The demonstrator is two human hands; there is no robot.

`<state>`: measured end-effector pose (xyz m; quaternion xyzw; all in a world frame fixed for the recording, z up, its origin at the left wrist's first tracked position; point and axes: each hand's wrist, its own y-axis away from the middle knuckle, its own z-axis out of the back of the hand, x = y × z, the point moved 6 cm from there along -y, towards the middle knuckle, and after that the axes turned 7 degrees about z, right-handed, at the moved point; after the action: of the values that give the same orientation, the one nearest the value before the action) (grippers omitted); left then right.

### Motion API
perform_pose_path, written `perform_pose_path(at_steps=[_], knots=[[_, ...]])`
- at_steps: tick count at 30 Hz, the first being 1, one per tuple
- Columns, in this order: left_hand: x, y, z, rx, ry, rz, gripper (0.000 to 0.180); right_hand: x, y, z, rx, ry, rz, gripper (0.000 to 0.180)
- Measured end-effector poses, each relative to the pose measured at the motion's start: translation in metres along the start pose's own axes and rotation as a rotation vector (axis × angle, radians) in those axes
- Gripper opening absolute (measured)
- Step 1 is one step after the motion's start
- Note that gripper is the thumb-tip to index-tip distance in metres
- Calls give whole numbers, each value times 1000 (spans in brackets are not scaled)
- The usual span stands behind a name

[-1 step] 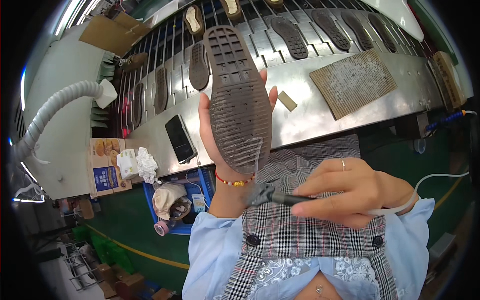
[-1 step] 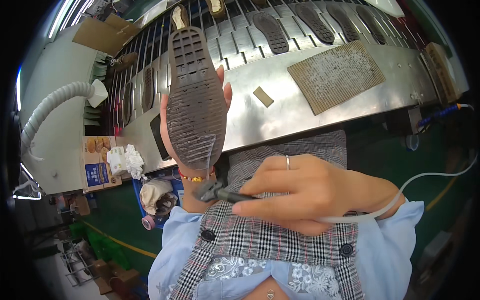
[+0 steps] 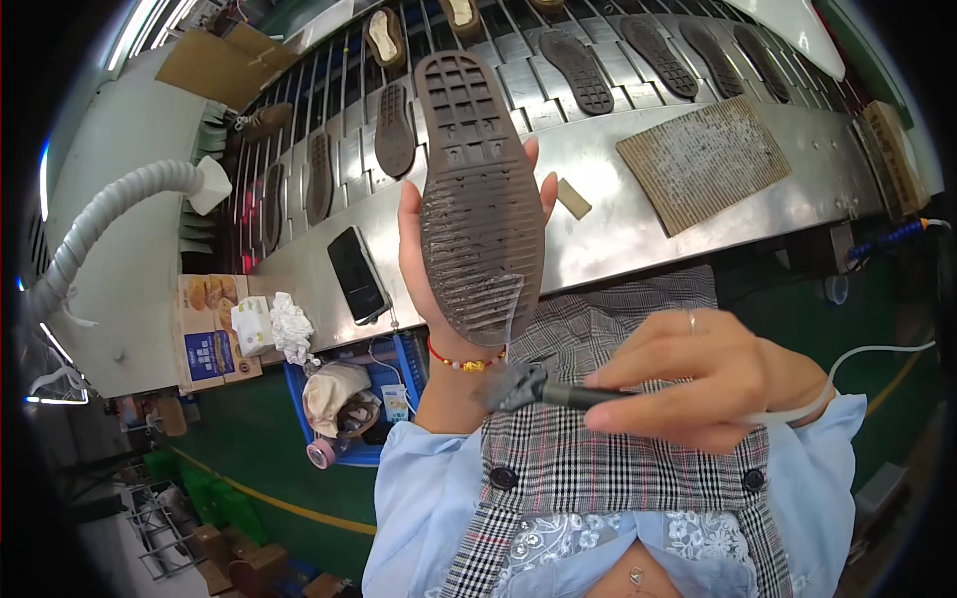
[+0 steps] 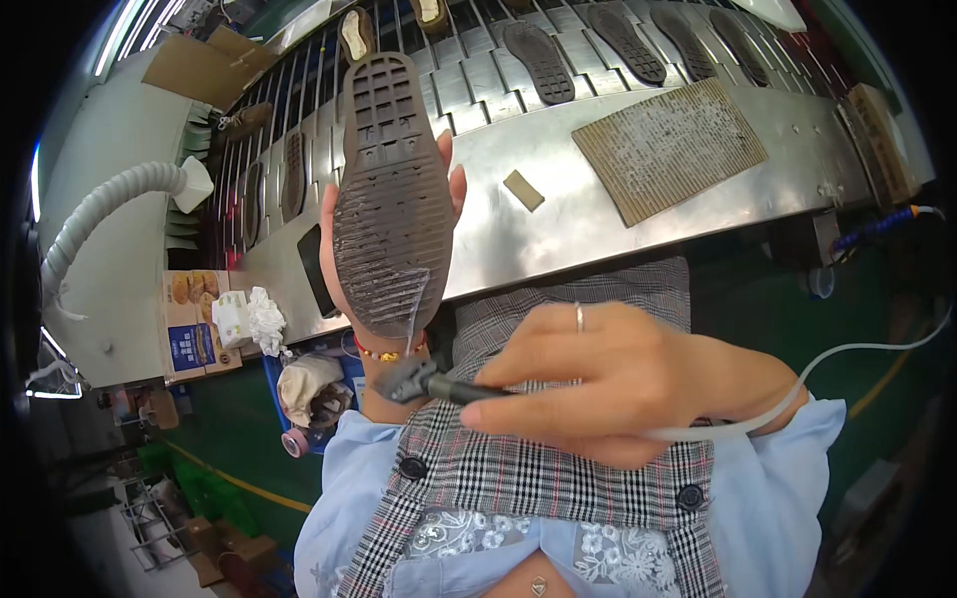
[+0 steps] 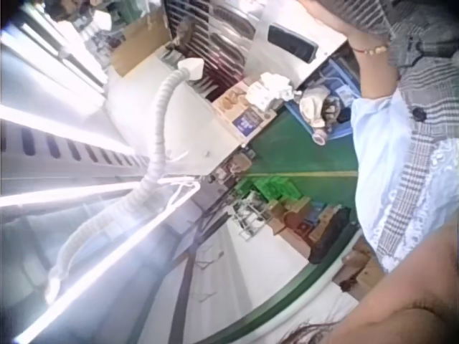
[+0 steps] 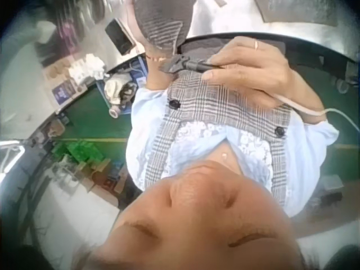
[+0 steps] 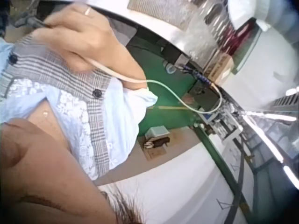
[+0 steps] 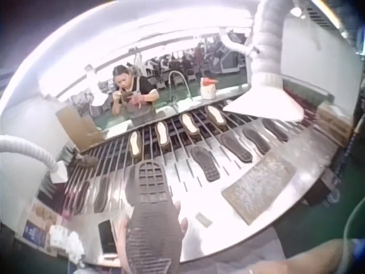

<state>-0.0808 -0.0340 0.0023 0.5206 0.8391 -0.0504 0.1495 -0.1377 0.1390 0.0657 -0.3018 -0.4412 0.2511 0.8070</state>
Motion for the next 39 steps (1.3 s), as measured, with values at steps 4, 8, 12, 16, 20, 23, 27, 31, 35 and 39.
perform_pose_path(at_steps=[4,8,12,16,20,23,27,31,35,39], knots=[[9,3,0,12,61,173,68,-12,-3,9,30,157,-95,27],[13,4,14,-35,106,285,73,1,-8,18,148,32,8,32],[7,5,33,196,263,431,75,-4,-14,32,147,80,-4,28],[7,10,25,201,285,494,75,-5,-10,40,135,90,-20,21],[5,13,30,216,350,503,77,-2,-11,50,150,53,-51,18],[7,18,21,209,406,551,78,-13,-11,60,117,161,-76,20],[5,23,29,46,236,506,68,-11,-11,68,170,59,-32,21],[-25,36,59,-107,-713,46,55,-20,-10,83,172,18,-41,25],[-20,38,73,22,-672,57,62,-21,-14,103,-32,-221,-74,38],[-3,18,59,185,213,493,55,-45,7,93,-444,-566,-343,50]])
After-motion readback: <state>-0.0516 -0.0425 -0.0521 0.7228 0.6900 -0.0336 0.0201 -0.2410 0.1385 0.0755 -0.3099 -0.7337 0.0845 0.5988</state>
